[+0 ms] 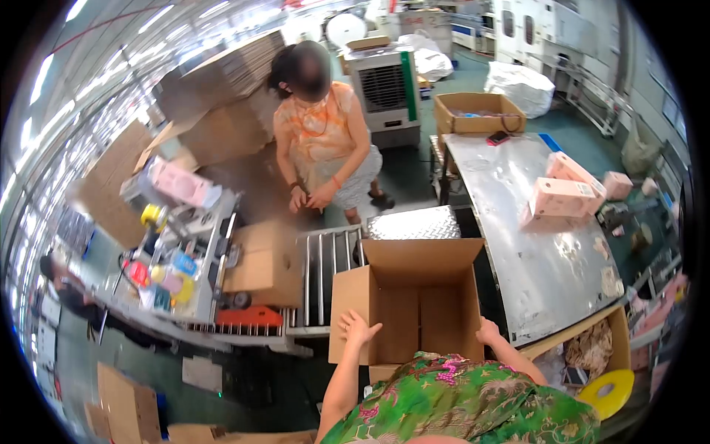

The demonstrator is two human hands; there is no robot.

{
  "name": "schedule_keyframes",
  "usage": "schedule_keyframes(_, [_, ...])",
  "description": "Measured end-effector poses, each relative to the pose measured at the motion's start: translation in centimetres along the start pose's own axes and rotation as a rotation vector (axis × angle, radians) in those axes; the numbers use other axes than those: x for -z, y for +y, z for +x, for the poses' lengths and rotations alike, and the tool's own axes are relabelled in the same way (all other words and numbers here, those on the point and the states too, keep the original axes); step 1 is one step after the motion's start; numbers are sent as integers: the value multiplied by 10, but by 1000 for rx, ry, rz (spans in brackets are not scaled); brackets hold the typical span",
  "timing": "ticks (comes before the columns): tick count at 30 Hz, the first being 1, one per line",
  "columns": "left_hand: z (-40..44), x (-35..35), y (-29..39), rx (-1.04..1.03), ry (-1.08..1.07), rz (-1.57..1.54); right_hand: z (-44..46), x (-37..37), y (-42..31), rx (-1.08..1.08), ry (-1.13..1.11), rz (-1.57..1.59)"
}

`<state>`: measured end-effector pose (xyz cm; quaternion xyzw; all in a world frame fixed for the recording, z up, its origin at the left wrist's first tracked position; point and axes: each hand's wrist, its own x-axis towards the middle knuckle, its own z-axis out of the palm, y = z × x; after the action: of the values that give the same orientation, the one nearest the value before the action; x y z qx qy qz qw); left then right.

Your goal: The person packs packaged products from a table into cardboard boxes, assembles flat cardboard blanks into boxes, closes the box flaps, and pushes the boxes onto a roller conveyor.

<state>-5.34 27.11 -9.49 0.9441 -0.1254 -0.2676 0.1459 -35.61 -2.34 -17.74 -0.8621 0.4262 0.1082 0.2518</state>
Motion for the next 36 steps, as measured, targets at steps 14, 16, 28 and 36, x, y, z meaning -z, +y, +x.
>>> schedule_keyframes(14, [124, 19, -26, -215, 158, 42, 44, 4, -119, -244, -16, 72])
schedule_keyframes(16, [125, 25, -25, -133, 153, 23, 60, 2, -137, -257, -31, 66])
schedule_keyframes(28, [145, 4, -37, -186, 255, -120, 114, -15, -143, -325, 7, 104])
schedule_keyframes(36, [161, -24, -36, -220, 370, -187, 135, 17, -135, -197, -103, 77])
